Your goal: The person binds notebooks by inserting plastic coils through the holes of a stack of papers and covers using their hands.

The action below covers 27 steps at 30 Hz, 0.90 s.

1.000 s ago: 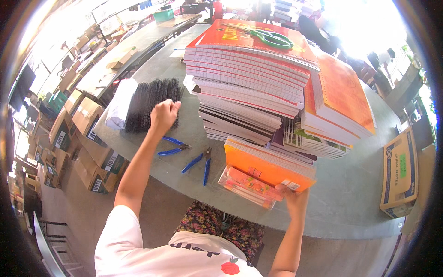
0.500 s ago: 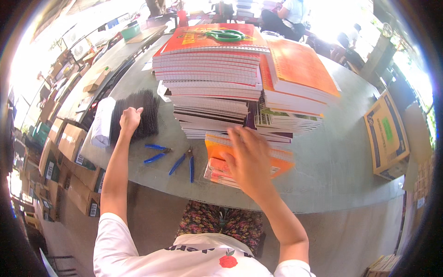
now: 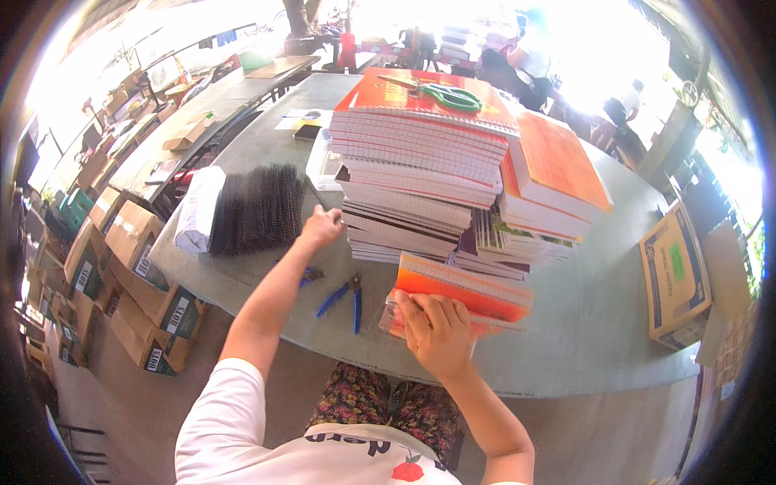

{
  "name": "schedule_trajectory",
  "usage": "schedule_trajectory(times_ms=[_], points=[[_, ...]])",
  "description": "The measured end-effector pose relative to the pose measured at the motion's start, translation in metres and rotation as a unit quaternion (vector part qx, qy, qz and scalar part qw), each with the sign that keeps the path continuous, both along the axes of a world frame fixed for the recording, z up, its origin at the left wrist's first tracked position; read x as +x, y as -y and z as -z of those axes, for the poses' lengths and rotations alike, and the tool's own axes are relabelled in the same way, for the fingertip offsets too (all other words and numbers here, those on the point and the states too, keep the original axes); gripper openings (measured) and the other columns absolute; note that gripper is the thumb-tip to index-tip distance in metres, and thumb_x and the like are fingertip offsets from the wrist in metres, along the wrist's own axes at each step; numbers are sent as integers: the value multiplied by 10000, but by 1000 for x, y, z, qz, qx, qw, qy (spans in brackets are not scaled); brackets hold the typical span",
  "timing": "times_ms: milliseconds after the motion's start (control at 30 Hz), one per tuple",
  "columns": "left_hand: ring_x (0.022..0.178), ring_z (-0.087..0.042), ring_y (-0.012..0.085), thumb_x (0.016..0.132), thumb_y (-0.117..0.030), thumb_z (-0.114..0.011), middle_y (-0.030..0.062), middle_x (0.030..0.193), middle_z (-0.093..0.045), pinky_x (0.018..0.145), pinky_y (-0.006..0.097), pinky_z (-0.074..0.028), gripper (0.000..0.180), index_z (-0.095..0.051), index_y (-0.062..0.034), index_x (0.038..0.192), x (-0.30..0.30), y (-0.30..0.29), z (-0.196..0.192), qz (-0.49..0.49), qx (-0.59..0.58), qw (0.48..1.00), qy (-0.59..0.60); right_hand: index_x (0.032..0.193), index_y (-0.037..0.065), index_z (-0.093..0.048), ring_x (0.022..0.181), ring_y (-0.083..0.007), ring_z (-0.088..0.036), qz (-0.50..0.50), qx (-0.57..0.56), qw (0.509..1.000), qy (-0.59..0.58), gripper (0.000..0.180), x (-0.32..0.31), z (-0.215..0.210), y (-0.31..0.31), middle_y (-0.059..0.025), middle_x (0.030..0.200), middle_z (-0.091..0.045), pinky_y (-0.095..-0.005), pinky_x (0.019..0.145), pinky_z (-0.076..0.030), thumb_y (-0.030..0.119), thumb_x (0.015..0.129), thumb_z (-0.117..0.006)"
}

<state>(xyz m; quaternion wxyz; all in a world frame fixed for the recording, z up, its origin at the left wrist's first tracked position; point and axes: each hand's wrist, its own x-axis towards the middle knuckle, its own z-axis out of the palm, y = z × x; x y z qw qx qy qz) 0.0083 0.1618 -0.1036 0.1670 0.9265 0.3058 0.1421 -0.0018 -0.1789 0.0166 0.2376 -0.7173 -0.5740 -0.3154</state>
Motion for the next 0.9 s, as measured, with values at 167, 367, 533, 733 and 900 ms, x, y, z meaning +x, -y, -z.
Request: schedule_trajectory(times_ms=[167, 367, 533, 733, 900], points=[[733, -627, 406, 751, -57, -460, 261, 758, -617, 666, 461, -510, 577, -290, -34, 1302, -1, -21, -5, -106, -6, 989, 105, 910, 122, -610, 630, -176, -517, 2, 31, 999, -29, 180, 11, -2, -18, 6, 716, -525, -330, 578, -349, 241, 779, -646], [746, -647, 345, 790, -83, -441, 200, 785, -644, 650, 434, -512, 596, -296, -135, 1365, 22, -49, -42, -28, 116, 992, -34, 774, 142, -574, 596, -193, -495, 29, 63, 997, 39, 176, 22, 0, -40, -4, 649, -477, -334, 554, -309, 312, 796, -616], [786, -667, 255, 850, -179, -421, 107, 867, -679, 668, 360, -526, 281, -647, -128, 1007, 37, -53, -48, -17, 189, 980, -66, 762, 145, -570, 602, -211, -493, 34, 49, 998, 29, 174, 23, 2, -40, -12, 642, -479, -338, 568, -314, 312, 805, -594], [768, -674, 242, 791, -135, -518, 69, 821, -684, 582, 363, -534, 184, -701, -118, 788, -8, -26, -69, 67, 231, 953, -184, 771, 155, -573, 609, -202, -487, 61, 45, 997, 28, 150, 25, 4, -34, -6, 651, -474, -338, 583, -307, 298, 818, -585], [731, -667, 278, 759, -140, -540, 179, 776, -655, 625, 383, -537, 155, -611, -20, 827, -35, -46, -87, -80, 122, 989, 14, 782, 157, -575, 611, -190, -482, 49, 66, 996, 34, 151, 25, 7, -37, 1, 659, -476, -330, 596, -296, 303, 813, -592]])
